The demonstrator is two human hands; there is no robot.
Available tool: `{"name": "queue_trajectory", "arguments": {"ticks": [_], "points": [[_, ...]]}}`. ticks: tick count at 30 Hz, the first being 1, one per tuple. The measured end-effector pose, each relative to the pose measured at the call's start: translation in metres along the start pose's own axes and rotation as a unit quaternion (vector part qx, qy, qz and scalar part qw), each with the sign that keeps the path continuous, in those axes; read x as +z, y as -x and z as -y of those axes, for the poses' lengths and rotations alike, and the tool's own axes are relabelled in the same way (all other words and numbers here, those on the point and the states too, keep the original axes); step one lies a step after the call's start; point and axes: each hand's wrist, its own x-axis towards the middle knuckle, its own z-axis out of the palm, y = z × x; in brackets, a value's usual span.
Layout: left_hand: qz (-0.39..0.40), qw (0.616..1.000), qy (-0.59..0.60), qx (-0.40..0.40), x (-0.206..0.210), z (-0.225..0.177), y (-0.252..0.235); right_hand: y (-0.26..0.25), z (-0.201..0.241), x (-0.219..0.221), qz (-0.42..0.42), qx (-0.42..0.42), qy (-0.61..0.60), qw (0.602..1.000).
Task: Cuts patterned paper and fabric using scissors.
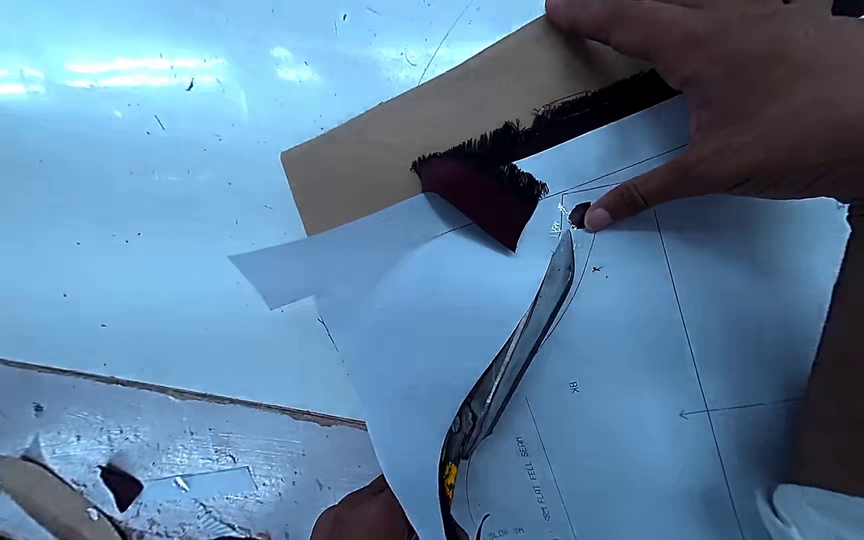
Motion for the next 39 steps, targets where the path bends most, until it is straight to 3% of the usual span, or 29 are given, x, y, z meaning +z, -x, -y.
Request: {"name": "queue_trajectory", "arguments": {"ticks": [10, 20, 29, 39], "points": [[-0.01, 1.0, -0.02, -0.005, -0.002, -0.018, -0.003, -0.001, 0.007, -0.004, 0.004, 0.027, 0.072, 0.997], [-0.024, 1.0, 0.001, -0.005, 0.003, -0.019, -0.003, -0.003, 0.009, -0.006, 0.015, 0.041, 0.066, 0.997], [0.034, 0.999, -0.018, -0.021, -0.002, -0.028, -0.003, -0.001, 0.011, -0.007, 0.025, 0.053, 0.057, 0.997], [-0.029, 1.0, 0.0, -0.009, 0.01, -0.037, -0.002, -0.002, 0.011, -0.007, 0.027, 0.05, 0.059, 0.997]]}}
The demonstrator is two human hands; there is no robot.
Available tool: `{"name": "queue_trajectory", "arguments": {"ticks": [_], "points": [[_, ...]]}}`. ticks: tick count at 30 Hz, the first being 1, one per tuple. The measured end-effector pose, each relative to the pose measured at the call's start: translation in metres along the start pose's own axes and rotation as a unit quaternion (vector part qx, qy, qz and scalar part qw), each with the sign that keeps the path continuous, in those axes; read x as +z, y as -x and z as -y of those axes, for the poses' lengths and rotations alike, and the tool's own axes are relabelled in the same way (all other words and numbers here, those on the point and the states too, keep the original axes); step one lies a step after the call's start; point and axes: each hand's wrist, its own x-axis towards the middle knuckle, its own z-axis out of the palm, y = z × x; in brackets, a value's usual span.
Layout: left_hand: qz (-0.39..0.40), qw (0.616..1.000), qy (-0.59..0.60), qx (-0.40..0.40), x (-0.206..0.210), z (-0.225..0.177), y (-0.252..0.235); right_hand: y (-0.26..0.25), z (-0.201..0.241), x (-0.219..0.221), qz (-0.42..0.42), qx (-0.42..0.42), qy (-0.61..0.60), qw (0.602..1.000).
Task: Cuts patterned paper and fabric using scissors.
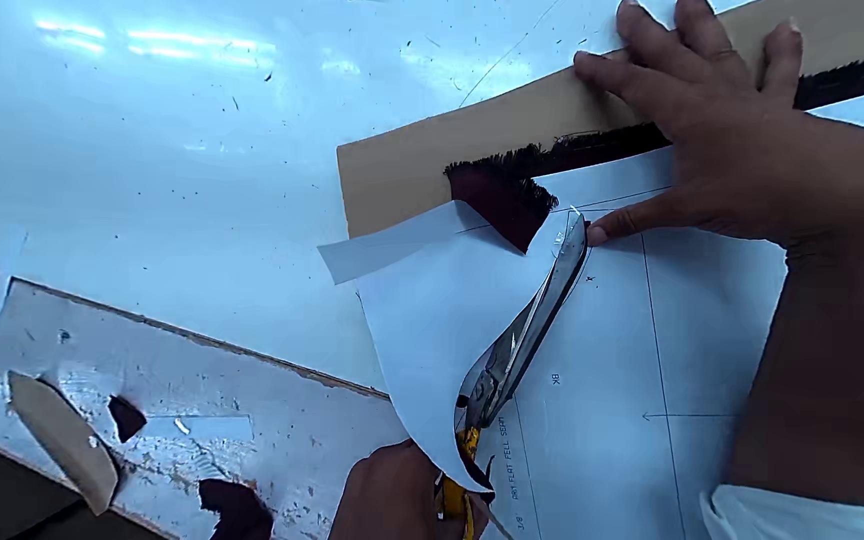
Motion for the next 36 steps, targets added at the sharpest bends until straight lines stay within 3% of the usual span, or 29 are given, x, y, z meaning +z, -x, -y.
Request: {"name": "queue_trajectory", "arguments": {"ticks": [7, 16, 36], "points": [[0.021, 0.997, 0.04, -0.065, 0.013, -0.001, -0.002, 0.0, -0.002, 0.001, -0.006, -0.006, 0.003, 1.0], [0.05, 0.994, 0.052, -0.08, 0.014, -0.016, 0.0, 0.0, 0.0, 0.0, -0.006, 0.001, -0.002, 1.0], [-0.008, 0.994, 0.064, -0.085, 0.039, -0.025, 0.0, 0.0, 0.002, -0.004, 0.007, 0.007, 0.005, 1.0]]}}
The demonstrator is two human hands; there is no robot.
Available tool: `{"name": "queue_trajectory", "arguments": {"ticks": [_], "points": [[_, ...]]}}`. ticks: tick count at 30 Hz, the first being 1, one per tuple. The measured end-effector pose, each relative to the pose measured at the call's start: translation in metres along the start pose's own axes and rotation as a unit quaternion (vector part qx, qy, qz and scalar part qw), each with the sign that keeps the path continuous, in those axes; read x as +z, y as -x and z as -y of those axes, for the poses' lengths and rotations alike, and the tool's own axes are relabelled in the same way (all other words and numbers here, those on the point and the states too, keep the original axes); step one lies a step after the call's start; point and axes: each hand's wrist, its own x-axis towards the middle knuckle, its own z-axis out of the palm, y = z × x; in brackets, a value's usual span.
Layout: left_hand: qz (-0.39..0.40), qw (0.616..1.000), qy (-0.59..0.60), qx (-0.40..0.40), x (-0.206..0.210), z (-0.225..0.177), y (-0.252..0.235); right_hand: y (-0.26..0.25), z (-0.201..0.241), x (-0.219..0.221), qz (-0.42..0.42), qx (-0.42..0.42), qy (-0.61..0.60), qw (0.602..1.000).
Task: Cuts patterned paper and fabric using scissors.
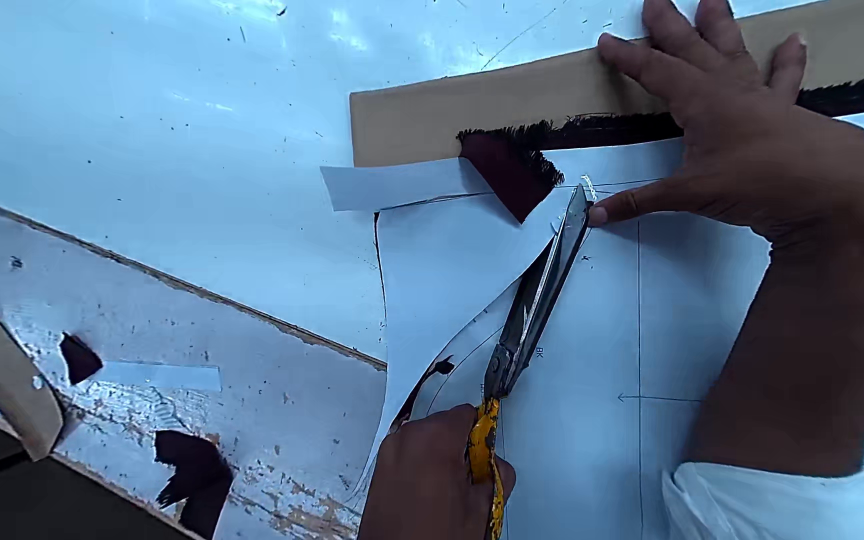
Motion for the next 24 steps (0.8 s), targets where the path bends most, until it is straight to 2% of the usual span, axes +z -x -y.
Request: {"name": "queue_trajectory", "arguments": {"ticks": [24], "points": [[0.001, 0.999, 0.035, -0.021, 0.0055, -0.0006, -0.0019, -0.0019, 0.0013, 0.0018, 0.001, 0.001, -0.001, 1.0]]}}
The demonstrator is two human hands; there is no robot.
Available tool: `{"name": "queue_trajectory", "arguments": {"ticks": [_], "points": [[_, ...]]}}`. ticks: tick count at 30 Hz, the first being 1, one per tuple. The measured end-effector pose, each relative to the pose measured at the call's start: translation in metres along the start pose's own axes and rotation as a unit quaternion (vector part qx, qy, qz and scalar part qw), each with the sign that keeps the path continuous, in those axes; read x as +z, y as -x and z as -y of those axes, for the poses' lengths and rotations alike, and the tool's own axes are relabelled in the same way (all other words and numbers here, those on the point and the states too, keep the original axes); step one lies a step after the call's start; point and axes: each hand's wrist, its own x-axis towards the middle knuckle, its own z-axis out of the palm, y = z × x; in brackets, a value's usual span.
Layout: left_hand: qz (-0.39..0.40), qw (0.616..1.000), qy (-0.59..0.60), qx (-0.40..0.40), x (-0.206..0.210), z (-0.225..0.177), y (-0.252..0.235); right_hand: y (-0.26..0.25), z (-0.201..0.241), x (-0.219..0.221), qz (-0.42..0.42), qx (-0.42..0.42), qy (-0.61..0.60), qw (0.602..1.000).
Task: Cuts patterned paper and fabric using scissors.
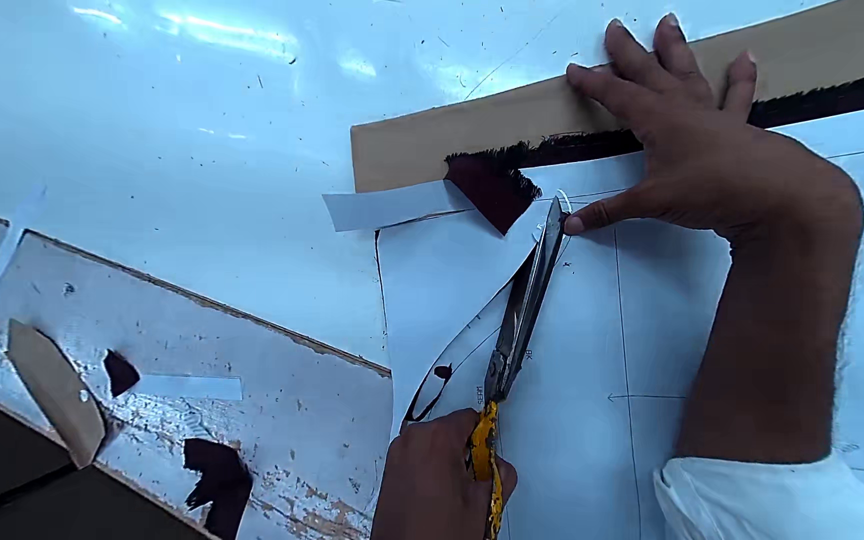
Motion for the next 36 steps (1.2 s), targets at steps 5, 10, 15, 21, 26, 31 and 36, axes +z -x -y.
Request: {"name": "queue_trajectory", "arguments": {"ticks": [5, 10, 15, 21, 26, 31, 36], "points": [[0.007, 1.0, 0.003, -0.02, 0.0, -0.004, 0.0, 0.0, 0.0, 0.001, -0.007, -0.006, -0.004, 1.0], [0.006, 1.0, -0.002, -0.024, 0.001, -0.005, -0.002, -0.001, -0.001, 0.002, -0.007, -0.003, -0.007, 1.0], [0.016, 1.0, 0.002, -0.025, -0.001, -0.006, -0.004, 0.0, -0.001, 0.003, -0.022, -0.01, -0.021, 1.0], [0.059, 0.998, -0.005, -0.028, -0.011, -0.006, -0.007, 0.0, -0.003, 0.009, -0.049, -0.015, -0.036, 0.998], [0.064, 0.997, -0.04, -0.016, -0.019, -0.014, -0.014, 0.0, -0.003, 0.011, -0.053, -0.012, -0.041, 0.998], [0.053, 0.997, -0.047, -0.009, -0.018, -0.014, -0.014, 0.001, -0.001, 0.01, -0.039, -0.006, -0.038, 0.999], [0.053, 0.998, -0.023, -0.008, -0.016, -0.008, -0.018, 0.001, -0.002, 0.011, -0.041, -0.007, -0.04, 0.998]]}}
